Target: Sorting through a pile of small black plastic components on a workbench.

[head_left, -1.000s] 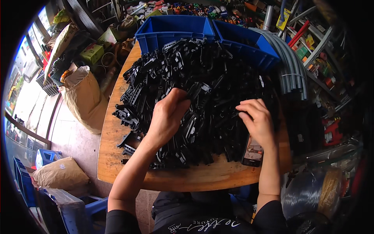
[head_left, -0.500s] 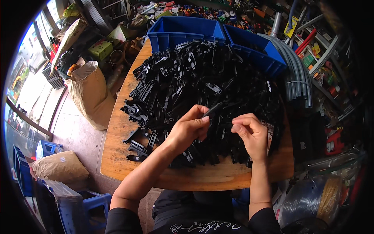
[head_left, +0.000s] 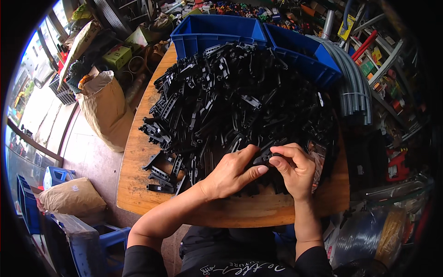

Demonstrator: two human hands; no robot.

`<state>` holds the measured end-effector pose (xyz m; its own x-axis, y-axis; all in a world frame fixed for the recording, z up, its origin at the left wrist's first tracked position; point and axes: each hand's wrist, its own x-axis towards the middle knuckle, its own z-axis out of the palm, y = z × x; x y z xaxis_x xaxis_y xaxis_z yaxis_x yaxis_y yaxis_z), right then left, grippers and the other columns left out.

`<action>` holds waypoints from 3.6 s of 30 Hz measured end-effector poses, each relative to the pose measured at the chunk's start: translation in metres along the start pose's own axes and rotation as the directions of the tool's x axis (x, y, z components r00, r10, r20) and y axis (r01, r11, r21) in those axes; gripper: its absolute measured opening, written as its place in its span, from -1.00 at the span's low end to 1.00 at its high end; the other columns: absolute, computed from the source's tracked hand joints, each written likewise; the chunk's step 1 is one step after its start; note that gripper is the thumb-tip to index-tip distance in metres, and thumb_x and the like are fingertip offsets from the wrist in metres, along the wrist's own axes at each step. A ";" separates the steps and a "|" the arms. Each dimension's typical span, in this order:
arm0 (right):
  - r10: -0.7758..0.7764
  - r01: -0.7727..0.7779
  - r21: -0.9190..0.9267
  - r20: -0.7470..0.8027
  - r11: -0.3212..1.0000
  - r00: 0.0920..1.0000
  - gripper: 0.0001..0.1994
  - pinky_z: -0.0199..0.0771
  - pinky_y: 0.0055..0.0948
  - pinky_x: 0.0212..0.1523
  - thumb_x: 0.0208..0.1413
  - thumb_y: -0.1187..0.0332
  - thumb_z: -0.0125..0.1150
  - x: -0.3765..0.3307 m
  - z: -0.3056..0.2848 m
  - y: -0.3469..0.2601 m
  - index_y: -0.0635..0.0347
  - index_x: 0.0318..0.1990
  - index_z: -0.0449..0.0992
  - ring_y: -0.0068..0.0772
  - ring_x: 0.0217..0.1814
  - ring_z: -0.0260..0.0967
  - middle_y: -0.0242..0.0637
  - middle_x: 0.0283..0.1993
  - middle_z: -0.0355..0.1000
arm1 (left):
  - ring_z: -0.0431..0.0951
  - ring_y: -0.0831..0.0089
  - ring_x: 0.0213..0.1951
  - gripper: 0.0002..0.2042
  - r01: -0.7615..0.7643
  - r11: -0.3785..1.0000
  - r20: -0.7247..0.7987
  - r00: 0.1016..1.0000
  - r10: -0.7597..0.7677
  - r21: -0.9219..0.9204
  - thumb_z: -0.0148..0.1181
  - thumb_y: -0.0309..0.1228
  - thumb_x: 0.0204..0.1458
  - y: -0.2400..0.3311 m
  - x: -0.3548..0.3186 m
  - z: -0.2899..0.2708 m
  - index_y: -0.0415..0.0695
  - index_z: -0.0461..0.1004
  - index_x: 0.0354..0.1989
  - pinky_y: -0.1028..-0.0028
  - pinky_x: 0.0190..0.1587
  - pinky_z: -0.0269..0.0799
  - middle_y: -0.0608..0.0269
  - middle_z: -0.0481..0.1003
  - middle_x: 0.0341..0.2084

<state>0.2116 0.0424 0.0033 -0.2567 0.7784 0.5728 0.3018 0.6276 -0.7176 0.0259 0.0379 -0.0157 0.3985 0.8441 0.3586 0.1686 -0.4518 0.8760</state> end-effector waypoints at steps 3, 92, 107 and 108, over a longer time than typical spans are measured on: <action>0.068 -0.064 0.078 -0.045 0.995 0.997 -0.83 0.46 -0.61 -0.37 -0.03 0.48 0.31 -0.005 0.002 0.005 0.27 -0.26 0.52 -0.50 -0.36 0.44 -0.27 -0.34 0.48 | 0.46 -0.03 -0.44 -0.67 -0.076 0.977 -0.011 0.997 0.080 0.198 0.13 -0.23 0.09 0.004 0.001 0.002 -0.29 0.26 -0.31 0.22 -0.45 0.34 -0.05 0.36 -0.57; -0.155 0.077 -0.776 -0.026 0.626 0.988 -0.92 0.33 -0.29 -0.31 -0.04 0.51 0.22 -0.018 -0.038 0.038 0.22 -0.36 0.47 -0.21 -0.33 0.33 -0.26 -0.36 0.36 | 0.37 0.47 -0.50 -0.71 0.141 0.112 0.101 0.948 -0.303 -0.984 -0.01 -0.52 -0.07 -0.049 0.007 -0.055 -0.22 0.37 -0.11 0.55 -0.41 0.32 0.23 0.45 -0.39; -0.260 0.259 -0.377 0.050 0.889 0.964 -0.81 0.48 -0.50 -0.38 -0.11 0.63 0.28 -0.035 0.029 0.011 0.28 -0.29 0.47 -0.32 -0.34 0.43 -0.22 -0.28 0.37 | 0.25 0.65 -0.59 -0.81 0.233 0.497 0.044 0.931 -0.362 -0.836 -0.05 -0.33 0.19 -0.021 0.010 -0.042 -0.15 0.38 -0.16 0.64 -0.51 0.13 0.36 0.43 -0.49; -0.202 0.199 -0.253 0.013 0.947 0.979 -0.81 0.47 -0.51 -0.36 -0.09 0.62 0.28 -0.034 0.028 0.007 0.27 -0.28 0.47 -0.35 -0.34 0.42 -0.22 -0.28 0.38 | 0.24 0.66 -0.62 -0.81 0.294 0.517 0.083 0.916 -0.392 -0.804 -0.06 -0.31 0.20 -0.017 0.010 -0.041 -0.13 0.38 -0.16 0.64 -0.54 0.10 0.36 0.42 -0.53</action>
<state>0.1964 0.0194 -0.0323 -0.3247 0.6351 0.7008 0.4672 0.7520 -0.4651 -0.0099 0.0656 -0.0139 0.3738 0.9266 -0.0413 -0.5205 0.2465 0.8175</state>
